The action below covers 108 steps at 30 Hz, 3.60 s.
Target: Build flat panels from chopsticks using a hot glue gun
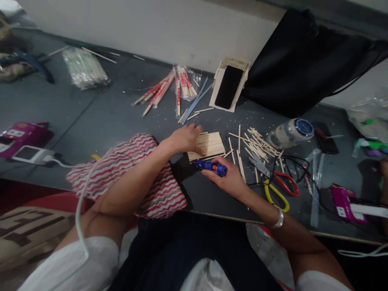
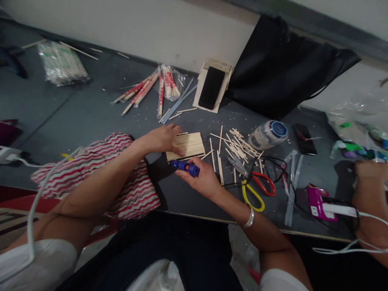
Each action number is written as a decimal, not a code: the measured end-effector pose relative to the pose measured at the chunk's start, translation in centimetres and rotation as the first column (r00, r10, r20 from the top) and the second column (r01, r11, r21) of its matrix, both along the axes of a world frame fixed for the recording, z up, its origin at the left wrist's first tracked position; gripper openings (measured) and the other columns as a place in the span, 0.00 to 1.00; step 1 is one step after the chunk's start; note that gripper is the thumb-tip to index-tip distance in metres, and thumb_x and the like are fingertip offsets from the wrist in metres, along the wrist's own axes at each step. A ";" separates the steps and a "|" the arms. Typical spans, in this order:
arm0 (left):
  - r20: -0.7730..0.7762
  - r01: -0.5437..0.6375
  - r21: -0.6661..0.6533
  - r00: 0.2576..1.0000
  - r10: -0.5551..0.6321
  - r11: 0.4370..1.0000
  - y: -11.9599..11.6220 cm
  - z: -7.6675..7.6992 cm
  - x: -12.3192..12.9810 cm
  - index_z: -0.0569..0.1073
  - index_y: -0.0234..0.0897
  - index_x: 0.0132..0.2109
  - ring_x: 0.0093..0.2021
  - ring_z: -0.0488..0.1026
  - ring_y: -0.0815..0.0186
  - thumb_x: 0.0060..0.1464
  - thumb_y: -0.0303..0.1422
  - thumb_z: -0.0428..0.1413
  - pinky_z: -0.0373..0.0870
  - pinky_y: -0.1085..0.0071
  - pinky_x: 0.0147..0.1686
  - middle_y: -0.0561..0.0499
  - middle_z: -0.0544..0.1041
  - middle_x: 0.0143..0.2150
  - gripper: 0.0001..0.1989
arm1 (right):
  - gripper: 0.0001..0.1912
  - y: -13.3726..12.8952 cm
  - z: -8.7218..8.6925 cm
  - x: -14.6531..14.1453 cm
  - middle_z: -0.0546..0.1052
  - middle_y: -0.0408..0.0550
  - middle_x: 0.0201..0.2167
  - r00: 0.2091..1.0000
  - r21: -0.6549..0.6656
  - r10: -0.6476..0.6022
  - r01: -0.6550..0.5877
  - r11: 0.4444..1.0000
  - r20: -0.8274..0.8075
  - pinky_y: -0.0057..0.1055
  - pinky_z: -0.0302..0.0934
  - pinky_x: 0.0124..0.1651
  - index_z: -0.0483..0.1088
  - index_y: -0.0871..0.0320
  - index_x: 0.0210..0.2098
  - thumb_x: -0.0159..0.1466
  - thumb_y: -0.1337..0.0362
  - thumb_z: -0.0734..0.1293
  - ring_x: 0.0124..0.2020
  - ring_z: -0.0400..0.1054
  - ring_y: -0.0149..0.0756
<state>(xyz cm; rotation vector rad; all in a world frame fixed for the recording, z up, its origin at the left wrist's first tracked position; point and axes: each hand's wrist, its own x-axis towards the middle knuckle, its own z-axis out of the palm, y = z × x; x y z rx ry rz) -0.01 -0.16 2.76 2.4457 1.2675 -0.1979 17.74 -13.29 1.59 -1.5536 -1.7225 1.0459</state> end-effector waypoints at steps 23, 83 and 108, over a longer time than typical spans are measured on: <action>-0.038 0.001 0.010 0.999 0.000 1.000 -0.3 0.7 0.2 0.67 0.36 0.59 0.55 0.74 0.48 0.50 0.49 0.65 0.69 0.63 0.50 0.39 0.74 0.57 0.35 | 0.17 0.1 -0.1 0.1 0.75 0.40 0.27 0.999 0.012 0.024 -0.024 1.000 0.039 0.28 0.60 0.32 0.68 0.53 0.32 0.57 0.48 0.73 0.27 0.66 0.32; 0.440 0.162 -0.321 0.898 -0.004 0.933 -0.1 0.5 0.1 0.77 0.38 0.31 0.31 0.70 0.68 0.49 0.37 0.58 0.63 0.72 0.35 0.55 0.75 0.27 0.07 | 0.12 4.0 -0.4 6.0 0.76 0.50 0.36 0.824 0.424 0.059 -0.350 0.835 0.564 0.35 0.63 0.40 0.80 0.51 0.39 0.71 0.65 0.64 0.39 0.67 0.41; 0.451 0.261 -0.339 0.888 -0.087 0.904 -0.9 0.1 0.9 0.76 0.36 0.28 0.27 0.68 0.71 0.45 0.29 0.60 0.58 0.74 0.32 0.58 0.73 0.23 0.01 | 0.10 3.9 -1.3 5.9 0.78 0.51 0.35 0.781 0.430 0.027 -0.372 0.823 0.624 0.36 0.64 0.42 0.79 0.55 0.38 0.71 0.65 0.64 0.39 0.70 0.43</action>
